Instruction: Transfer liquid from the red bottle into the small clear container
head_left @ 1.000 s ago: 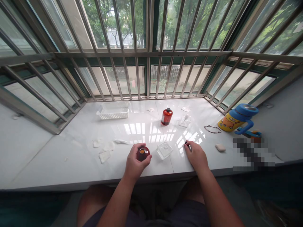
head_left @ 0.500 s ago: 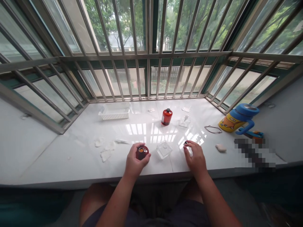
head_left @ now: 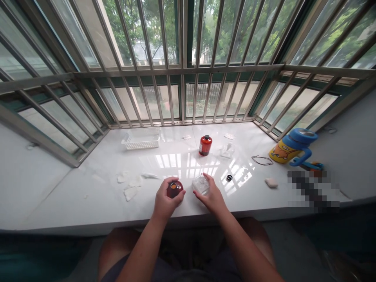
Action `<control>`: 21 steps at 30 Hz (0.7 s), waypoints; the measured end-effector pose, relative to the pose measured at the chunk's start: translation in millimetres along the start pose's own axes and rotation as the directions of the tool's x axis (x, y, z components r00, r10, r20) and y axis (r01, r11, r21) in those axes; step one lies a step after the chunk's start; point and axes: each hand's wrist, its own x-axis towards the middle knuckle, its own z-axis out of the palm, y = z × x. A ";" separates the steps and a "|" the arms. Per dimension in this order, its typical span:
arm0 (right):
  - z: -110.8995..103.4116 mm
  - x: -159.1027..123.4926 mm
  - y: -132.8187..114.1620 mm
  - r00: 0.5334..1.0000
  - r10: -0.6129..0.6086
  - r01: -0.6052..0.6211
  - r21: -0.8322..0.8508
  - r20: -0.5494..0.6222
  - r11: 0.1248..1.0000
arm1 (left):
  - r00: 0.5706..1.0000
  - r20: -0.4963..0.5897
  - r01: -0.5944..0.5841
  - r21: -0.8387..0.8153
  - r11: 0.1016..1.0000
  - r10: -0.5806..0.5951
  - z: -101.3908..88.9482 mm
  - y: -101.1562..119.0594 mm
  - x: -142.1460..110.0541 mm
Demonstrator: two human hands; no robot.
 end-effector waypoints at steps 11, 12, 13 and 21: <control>1.6 -0.6 2.3 1.000 -0.018 0.018 -0.042 -0.003 0.999 | 1.000 -0.022 -0.022 -0.037 0.999 0.021 2.2 -3.7 -2.4; 1.8 -0.9 2.6 1.000 -0.022 0.022 -0.043 -0.006 0.999 | 0.999 -0.022 -0.024 -0.042 0.999 0.023 2.3 -3.9 -2.5; 2.0 -1.3 2.9 1.000 -0.026 0.025 -0.046 -0.009 0.999 | 0.999 -0.022 -0.026 -0.046 0.999 0.025 2.3 -4.0 -2.6; 1.9 -2.3 4.7 0.999 -0.035 0.035 -0.051 -0.013 0.998 | 0.999 -0.025 -0.039 -0.035 0.999 0.038 1.7 -2.2 -2.2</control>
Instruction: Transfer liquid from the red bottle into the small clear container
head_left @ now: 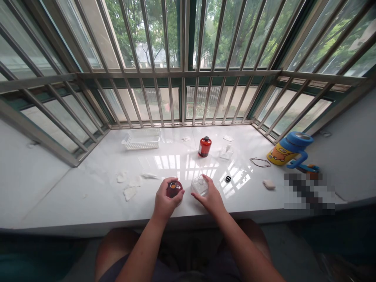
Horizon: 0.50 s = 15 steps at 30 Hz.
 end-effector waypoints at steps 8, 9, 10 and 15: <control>1.6 -1.0 3.2 1.000 0.010 -0.010 0.091 -0.003 0.996 | 1.000 -0.013 0.005 -0.007 1.000 -0.005 2.3 0.3 -0.9; 1.0 -0.8 3.8 1.000 0.011 -0.011 0.099 0.006 0.995 | 1.000 -0.014 0.008 -0.012 1.000 -0.008 2.3 0.9 -1.1; 0.0 -0.5 4.3 1.000 0.010 -0.012 0.104 0.018 0.994 | 1.000 -0.015 0.010 -0.015 1.000 -0.010 2.3 1.5 -1.3; -7.9 1.3 6.2 0.989 -0.035 0.015 0.142 0.141 0.990 | 0.999 -0.025 0.023 -0.022 1.000 -0.023 2.4 3.1 -1.9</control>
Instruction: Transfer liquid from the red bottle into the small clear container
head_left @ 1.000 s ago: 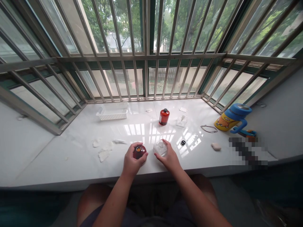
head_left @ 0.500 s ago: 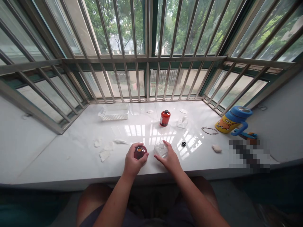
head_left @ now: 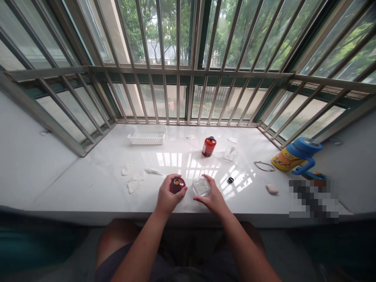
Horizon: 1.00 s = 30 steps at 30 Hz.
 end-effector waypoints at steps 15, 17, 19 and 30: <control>-6.7 -7.9 -16.8 0.996 -0.029 0.032 0.034 -0.079 0.999 | 0.999 0.049 0.022 -0.031 0.999 -0.020 -3.1 2.9 0.5; -11.8 -8.2 -29.7 0.995 -0.063 0.064 0.010 -0.075 0.998 | 0.997 0.077 0.034 -0.021 0.999 -0.032 -4.8 1.4 0.4; -16.7 -6.6 -45.8 0.991 -0.112 0.110 -0.035 -0.066 0.993 | 0.994 0.094 0.051 -0.017 0.999 -0.049 -6.4 0.4 -0.1; -21.2 11.2 -85.5 0.929 -0.369 0.365 -0.164 0.008 0.916 | 0.984 0.176 -0.016 0.129 0.991 -0.007 -14.4 13.9 -2.7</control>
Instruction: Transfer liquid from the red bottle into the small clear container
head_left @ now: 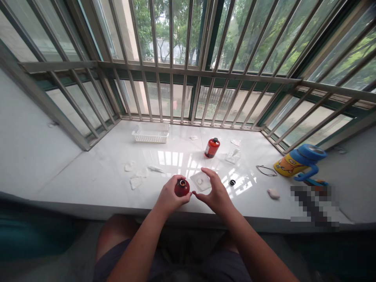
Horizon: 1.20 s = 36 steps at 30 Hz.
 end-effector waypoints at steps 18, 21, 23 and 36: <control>-10.9 0.1 -0.6 0.994 -0.098 0.105 -0.187 0.047 0.977 | 0.994 0.076 0.068 0.147 0.987 -0.080 16.6 19.0 7.1; -11.5 2.0 -1.8 0.990 -0.128 0.139 -0.216 0.064 0.966 | 0.993 0.094 0.062 0.156 0.986 -0.078 17.1 21.2 8.1; -11.6 3.5 -1.9 0.987 -0.141 0.155 -0.236 0.076 0.959 | 0.992 0.101 0.060 0.160 0.985 -0.076 17.2 22.7 8.7; -19.7 10.8 1.2 0.961 -0.209 0.260 -0.334 0.179 0.906 | 0.992 0.104 0.049 0.206 0.977 -0.072 21.8 22.7 9.3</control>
